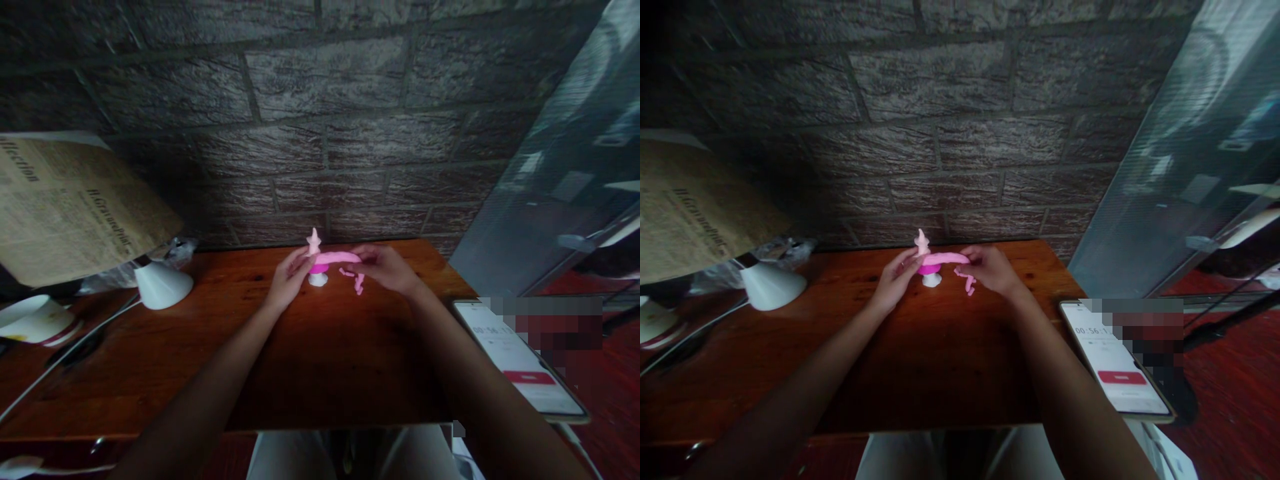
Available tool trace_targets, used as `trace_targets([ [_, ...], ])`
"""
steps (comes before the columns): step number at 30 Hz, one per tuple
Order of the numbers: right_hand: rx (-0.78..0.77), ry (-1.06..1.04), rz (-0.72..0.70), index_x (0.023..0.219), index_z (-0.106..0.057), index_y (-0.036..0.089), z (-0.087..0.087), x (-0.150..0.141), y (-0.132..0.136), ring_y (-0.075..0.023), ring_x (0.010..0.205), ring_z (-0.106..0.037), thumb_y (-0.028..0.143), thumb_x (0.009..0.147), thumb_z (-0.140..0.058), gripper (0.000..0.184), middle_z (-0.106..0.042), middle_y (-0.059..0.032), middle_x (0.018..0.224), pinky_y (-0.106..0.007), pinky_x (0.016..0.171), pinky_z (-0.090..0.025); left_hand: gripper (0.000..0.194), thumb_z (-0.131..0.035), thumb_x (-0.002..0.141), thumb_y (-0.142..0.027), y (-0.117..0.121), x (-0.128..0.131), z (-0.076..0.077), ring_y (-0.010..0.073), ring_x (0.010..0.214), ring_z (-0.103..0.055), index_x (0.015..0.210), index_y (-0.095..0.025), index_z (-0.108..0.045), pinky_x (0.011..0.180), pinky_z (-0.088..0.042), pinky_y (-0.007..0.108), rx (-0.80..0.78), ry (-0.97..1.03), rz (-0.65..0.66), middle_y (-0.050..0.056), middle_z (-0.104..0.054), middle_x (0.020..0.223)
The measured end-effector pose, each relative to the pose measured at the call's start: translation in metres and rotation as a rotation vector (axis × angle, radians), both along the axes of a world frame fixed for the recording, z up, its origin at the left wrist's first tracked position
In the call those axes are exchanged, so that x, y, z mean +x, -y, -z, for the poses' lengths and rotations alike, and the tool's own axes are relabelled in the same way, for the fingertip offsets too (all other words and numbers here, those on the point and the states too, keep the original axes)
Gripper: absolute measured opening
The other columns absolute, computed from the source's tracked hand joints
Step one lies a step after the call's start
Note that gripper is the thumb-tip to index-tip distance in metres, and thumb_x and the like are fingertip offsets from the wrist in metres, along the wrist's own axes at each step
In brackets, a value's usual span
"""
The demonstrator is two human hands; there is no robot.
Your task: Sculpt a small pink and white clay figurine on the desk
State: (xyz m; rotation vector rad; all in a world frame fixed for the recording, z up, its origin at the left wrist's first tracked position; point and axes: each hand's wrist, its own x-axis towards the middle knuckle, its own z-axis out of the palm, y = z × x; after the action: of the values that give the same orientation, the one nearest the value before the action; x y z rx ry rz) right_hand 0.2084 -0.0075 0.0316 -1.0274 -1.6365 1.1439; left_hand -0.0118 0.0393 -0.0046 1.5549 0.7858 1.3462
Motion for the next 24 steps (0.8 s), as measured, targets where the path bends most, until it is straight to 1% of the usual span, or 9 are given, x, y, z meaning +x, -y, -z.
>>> trace_targets([
  [5,0.043,-0.021,0.085,0.1,-0.065,0.014,0.0017,-0.0015,-0.0008,-0.0152,0.052,-0.065,0.036,0.073,-0.073,0.036,-0.072,-0.0052,0.078,-0.028,0.045,-0.055,0.043,-0.073,0.075,-0.036,-0.0005,0.0006,0.0017,0.0229,0.111,-0.064,0.112,-0.017,-0.063,0.103,-0.046,0.041,-0.011,0.035,0.038,0.01,-0.069,0.119],
  [9,0.051,-0.027,0.121,0.1,-0.064,0.016,0.0016,-0.0028,-0.0008,-0.015,0.053,-0.065,0.036,0.073,-0.072,0.034,-0.072,-0.0034,0.075,-0.026,0.045,-0.054,0.046,-0.074,0.073,-0.036,-0.0014,0.0002,0.0033,0.0236,0.112,-0.064,0.114,-0.018,-0.062,0.103,-0.046,0.042,-0.018,0.029,0.045,0.01,-0.069,0.12],
  [12,0.091,-0.011,0.174,0.097,-0.064,0.017,0.0022,-0.0031,-0.0015,-0.0151,0.053,-0.065,0.034,0.073,-0.071,0.03,-0.071,-0.0022,0.073,-0.026,0.047,-0.054,0.046,-0.074,0.074,-0.035,-0.0019,0.0002,0.0038,0.0238,0.113,-0.063,0.114,-0.018,-0.062,0.103,-0.046,0.042,-0.022,0.037,0.053,0.011,-0.068,0.12],
  [17,0.199,0.047,0.255,0.093,-0.066,0.019,0.0034,-0.004,-0.0023,-0.0152,0.061,-0.067,0.032,0.075,-0.068,0.022,-0.072,-0.0013,0.08,-0.026,0.054,-0.056,0.047,-0.075,0.072,-0.033,-0.0023,0.0003,0.0054,0.0235,0.112,-0.064,0.115,-0.017,-0.063,0.104,-0.046,0.042,-0.023,0.044,0.037,0.01,-0.069,0.118],
  [21,0.217,0.077,0.271,0.093,-0.067,0.019,0.0029,-0.0059,-0.0016,-0.0158,0.063,-0.068,0.03,0.075,-0.067,0.021,-0.073,-0.002,0.081,-0.028,0.056,-0.056,0.049,-0.075,0.072,-0.034,-0.0029,-0.0001,0.0062,0.0235,0.111,-0.065,0.116,-0.018,-0.062,0.103,-0.047,0.043,-0.027,0.051,0.05,0.01,-0.07,0.118],
  [24,0.219,0.099,0.284,0.095,-0.067,0.019,0.0027,-0.0067,-0.0011,-0.0151,0.061,-0.067,0.028,0.076,-0.066,0.021,-0.073,-0.0021,0.082,-0.028,0.056,-0.056,0.049,-0.075,0.073,-0.035,-0.003,-0.0002,0.0055,0.0233,0.112,-0.064,0.117,-0.018,-0.062,0.103,-0.047,0.042,-0.023,0.046,0.058,0.01,-0.069,0.119],
])
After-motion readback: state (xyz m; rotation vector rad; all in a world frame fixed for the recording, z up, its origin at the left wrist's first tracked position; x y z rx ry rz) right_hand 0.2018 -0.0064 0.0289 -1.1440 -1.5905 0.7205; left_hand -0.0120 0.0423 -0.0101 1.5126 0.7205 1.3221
